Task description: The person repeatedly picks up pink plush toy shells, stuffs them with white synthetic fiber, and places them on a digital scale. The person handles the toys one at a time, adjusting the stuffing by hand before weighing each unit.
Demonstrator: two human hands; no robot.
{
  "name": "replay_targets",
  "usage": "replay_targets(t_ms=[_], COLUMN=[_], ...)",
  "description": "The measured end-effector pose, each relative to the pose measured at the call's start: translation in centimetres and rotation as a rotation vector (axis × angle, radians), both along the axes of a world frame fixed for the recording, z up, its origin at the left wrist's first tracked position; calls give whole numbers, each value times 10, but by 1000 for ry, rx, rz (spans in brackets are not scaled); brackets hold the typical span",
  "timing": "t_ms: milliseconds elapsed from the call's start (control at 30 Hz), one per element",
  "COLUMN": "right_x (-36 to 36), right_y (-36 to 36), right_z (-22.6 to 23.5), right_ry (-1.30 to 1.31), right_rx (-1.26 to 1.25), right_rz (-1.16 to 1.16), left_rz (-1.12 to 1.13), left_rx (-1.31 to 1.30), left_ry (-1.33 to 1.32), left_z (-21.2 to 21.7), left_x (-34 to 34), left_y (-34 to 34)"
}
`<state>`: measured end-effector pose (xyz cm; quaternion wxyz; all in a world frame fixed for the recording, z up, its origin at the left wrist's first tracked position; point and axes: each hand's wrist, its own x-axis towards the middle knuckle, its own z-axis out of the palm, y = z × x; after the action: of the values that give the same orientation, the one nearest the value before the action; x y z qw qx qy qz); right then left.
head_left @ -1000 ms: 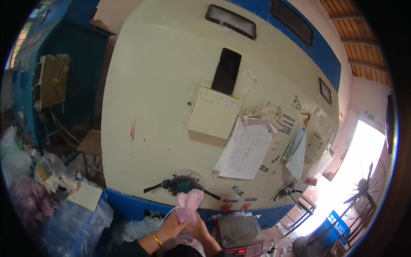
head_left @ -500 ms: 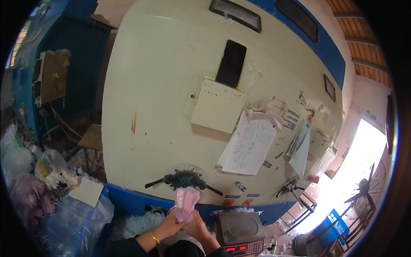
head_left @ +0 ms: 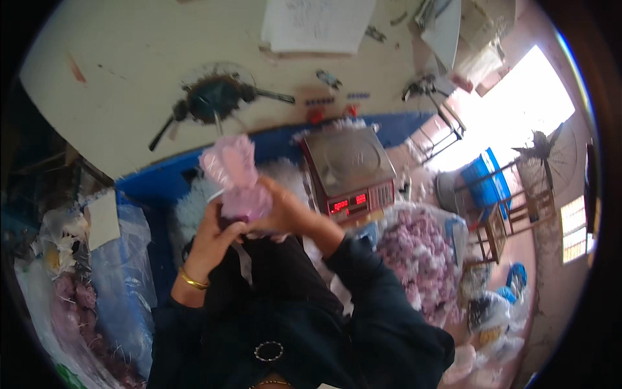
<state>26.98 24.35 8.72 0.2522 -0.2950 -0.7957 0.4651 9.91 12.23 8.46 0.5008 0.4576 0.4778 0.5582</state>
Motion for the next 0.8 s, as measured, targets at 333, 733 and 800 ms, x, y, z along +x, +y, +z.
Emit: replay_targets(t_ms=[333,733,800], right_x=[182,271,244], right_y=[183,233,238], right_z=[-45,-66,-75], right_ry=[-434,-483,-502], right_rx=[-361,-239,-328], right_rz=[-510,-1194,-1044], left_rz=[158,382,384], left_rx=[-325,-474,-453], left_ry=[48,-15,-20], left_z=[-54,-72,-69], left_x=[-43,-68,-62], left_y=[-50,-80,-74])
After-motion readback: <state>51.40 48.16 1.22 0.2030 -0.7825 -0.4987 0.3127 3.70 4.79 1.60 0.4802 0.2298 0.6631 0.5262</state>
